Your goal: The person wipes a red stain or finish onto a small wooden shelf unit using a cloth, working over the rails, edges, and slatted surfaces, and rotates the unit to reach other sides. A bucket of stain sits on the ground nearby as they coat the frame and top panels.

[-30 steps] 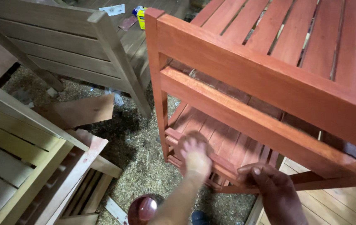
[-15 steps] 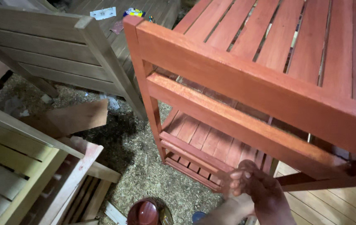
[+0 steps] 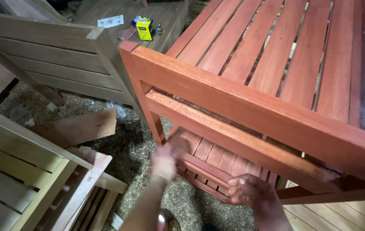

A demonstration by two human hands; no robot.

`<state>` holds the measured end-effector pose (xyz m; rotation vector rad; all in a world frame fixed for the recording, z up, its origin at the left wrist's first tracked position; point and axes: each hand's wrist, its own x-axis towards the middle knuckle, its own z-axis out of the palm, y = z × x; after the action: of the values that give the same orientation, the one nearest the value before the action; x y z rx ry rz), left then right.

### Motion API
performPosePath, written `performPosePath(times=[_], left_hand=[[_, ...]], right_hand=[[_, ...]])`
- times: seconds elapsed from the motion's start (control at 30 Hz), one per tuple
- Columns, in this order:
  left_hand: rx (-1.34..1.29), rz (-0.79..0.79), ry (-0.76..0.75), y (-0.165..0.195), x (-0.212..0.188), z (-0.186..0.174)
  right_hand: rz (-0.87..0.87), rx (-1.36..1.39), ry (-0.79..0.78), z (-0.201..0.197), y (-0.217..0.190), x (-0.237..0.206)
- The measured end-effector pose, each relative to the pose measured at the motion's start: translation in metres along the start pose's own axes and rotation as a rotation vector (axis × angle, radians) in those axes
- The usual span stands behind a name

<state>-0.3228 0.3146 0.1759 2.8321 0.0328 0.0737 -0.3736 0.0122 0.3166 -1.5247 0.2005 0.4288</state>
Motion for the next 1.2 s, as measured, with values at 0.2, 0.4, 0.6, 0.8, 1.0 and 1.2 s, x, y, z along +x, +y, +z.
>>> performPosePath(times=[0.2,0.4,0.6,0.8,1.0,1.2], left_hand=[[0.034,-0.269,-0.046,0.03,0.019,0.013],[0.12,0.151,-0.164,0.157,-0.02,0.059],[0.104,0.439,-0.199,0.256,-0.043,0.063],[0.104,0.562,-0.204,0.295,-0.048,0.05],[0.007,0.594,-0.216,0.285,-0.052,0.034],[-0.28,0.471,-0.221,0.279,-0.043,-0.006]], right_hand=[[-0.043,-0.079,-0.034,0.013,-0.004,-0.009],[-0.057,0.041,-0.04,0.003,-0.006,-0.018],[-0.089,0.081,0.038,-0.027,-0.004,-0.029],[-0.134,0.198,-0.029,-0.047,-0.011,-0.043],[-0.304,0.164,-0.053,-0.029,-0.049,-0.058],[-0.411,0.118,-0.103,-0.019,-0.103,-0.072]])
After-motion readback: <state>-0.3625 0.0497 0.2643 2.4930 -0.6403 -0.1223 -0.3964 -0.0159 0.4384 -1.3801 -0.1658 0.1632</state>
